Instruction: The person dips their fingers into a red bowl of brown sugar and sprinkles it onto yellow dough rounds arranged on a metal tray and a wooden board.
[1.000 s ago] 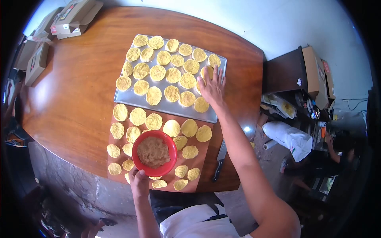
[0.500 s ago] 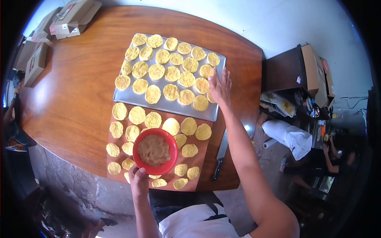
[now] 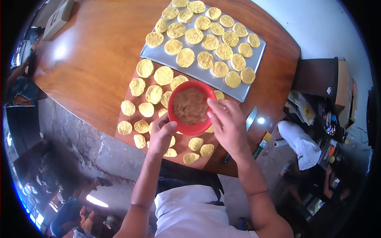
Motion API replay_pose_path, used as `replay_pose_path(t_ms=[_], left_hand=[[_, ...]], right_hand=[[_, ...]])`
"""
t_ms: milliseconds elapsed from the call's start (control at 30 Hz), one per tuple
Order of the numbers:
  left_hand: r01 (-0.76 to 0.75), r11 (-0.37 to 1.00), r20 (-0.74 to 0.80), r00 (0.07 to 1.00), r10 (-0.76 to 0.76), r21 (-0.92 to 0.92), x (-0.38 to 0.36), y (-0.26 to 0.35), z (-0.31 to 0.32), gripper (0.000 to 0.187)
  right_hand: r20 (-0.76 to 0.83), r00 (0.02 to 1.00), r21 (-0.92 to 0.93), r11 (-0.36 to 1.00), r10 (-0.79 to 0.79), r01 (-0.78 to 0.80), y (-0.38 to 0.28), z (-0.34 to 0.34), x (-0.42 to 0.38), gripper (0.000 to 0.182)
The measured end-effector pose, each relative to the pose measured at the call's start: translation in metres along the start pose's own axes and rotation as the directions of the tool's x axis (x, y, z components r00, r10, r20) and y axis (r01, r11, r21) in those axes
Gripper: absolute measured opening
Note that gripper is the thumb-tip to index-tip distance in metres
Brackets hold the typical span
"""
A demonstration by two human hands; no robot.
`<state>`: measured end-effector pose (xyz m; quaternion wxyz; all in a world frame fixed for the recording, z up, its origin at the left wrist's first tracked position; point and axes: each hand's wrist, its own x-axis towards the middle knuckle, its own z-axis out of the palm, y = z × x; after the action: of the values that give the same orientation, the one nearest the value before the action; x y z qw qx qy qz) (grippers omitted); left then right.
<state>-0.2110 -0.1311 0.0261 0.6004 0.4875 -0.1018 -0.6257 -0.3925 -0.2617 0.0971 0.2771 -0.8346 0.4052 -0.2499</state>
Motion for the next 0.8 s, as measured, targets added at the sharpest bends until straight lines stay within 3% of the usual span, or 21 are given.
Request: replay_pose_path(t_ms=[67,333,467,633,700,800], left_hand=[[0.01,0.997,0.037,0.999,-0.007,-0.073,0.002,0.004,0.015,0.059],[0.018,0.999,0.023,1.0,-0.017,-0.047,0.005,0.001,0.033,0.058],[0.031,0.998,0.008,0.999,-0.031,-0.054,0.007,-0.003,0.034,0.055],[0.054,0.996,0.02,0.998,-0.052,-0.069,0.009,-0.001,0.032,0.056],[0.053,0.996,-0.001,0.999,-0.053,-0.078,0.008,0.002,0.034,0.057],[0.044,0.996,-0.012,0.999,-0.045,-0.076,0.008,0.002,0.029,0.06]], right_hand=[[0.2,0.98,-0.194,0.98,-0.006,0.046,-0.002,-0.003,0.002,0.03],[0.222,0.975,-0.316,0.947,0.014,0.059,0.006,0.017,-0.001,0.011],[0.201,0.979,-0.253,0.967,0.019,0.033,0.02,0.023,-0.008,0.007],[0.031,0.984,0.154,0.972,0.176,-0.178,0.037,0.002,0.004,0.008],[-0.03,0.923,0.171,0.912,0.383,-0.372,0.048,-0.016,0.013,0.01],[-0.146,0.908,-0.014,0.917,0.393,-0.399,0.073,-0.036,0.031,0.013]])
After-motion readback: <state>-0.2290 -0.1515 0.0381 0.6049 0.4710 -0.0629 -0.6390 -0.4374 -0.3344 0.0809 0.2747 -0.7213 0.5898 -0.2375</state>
